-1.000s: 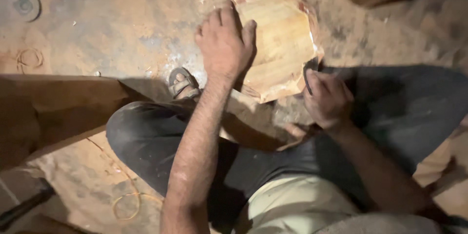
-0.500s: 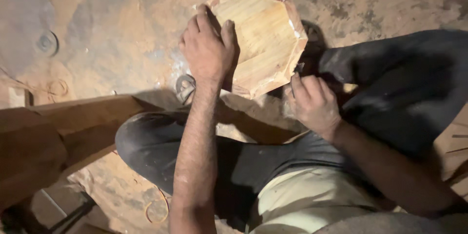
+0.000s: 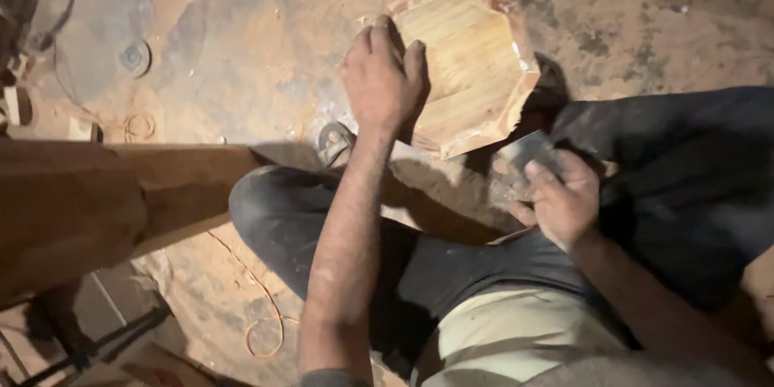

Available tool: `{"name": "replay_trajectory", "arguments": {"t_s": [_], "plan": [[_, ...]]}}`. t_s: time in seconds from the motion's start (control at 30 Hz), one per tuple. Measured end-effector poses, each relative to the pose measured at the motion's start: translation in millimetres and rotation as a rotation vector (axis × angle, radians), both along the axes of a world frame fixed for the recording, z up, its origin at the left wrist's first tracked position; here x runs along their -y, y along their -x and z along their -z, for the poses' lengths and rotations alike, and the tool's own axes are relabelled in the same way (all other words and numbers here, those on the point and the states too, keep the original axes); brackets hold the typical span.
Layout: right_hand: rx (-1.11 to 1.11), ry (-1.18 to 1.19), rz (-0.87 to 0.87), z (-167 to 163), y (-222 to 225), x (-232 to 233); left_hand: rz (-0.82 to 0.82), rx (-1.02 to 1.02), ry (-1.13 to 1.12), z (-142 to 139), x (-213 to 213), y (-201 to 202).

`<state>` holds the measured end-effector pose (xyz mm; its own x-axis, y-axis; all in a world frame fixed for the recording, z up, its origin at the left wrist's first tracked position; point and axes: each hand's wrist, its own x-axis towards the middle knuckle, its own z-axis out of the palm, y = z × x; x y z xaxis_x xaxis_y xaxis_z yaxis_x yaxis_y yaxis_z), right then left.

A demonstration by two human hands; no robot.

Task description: The person sits on the workshop floor and sands the edges and faces of octagonal wooden pieces using a small abrasive block, rubbing along the borders. They then set the piece aside, pick up a rectangular wood block, sand its surfaces, and return to sanding another octagonal piece.

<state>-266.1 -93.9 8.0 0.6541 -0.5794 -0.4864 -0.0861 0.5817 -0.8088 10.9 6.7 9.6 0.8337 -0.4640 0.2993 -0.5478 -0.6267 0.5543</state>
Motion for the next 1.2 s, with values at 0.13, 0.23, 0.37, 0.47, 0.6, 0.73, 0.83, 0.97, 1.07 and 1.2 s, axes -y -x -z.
{"name": "replay_trajectory", "arguments": {"t_s": [0.13, 0.23, 0.37, 0.47, 0.6, 0.73, 0.83, 0.97, 1.07, 1.2], "plan": [[0.286, -0.025, 0.063, 29, -17, -11, 0.009, -0.013, 0.008, 1, 2, 0], [0.097, 0.103, 0.008, 48, -18, -18, -0.002, 0.04, 0.018, 1, 2, 0], [-0.176, 0.613, -0.167, 65, -8, -21, -0.006, 0.015, 0.012, 5, 1, 3], [-0.326, 0.835, -0.335, 71, 0, -17, -0.003, 0.03, 0.031, 8, 2, 3], [-0.416, 0.382, -0.25, 54, 12, 1, -0.009, -0.009, 0.012, 9, 3, 4], [-0.435, 0.87, -0.253, -6, 28, 46, -0.015, -0.03, 0.017, 7, 5, 6], [-0.403, 1.426, -0.372, -51, 14, 83, -0.012, 0.011, 0.043, 5, 6, 10], [-0.199, 1.655, -0.662, -85, -32, 110, -0.015, -0.012, 0.017, 2, 7, 11], [-0.273, 1.696, -0.84, -84, -65, 110, -0.02, 0.005, 0.058, 2, 7, 11], [-0.454, 1.59, -0.93, -80, -79, 109, -0.034, -0.031, 0.051, 3, 7, 13]]}}
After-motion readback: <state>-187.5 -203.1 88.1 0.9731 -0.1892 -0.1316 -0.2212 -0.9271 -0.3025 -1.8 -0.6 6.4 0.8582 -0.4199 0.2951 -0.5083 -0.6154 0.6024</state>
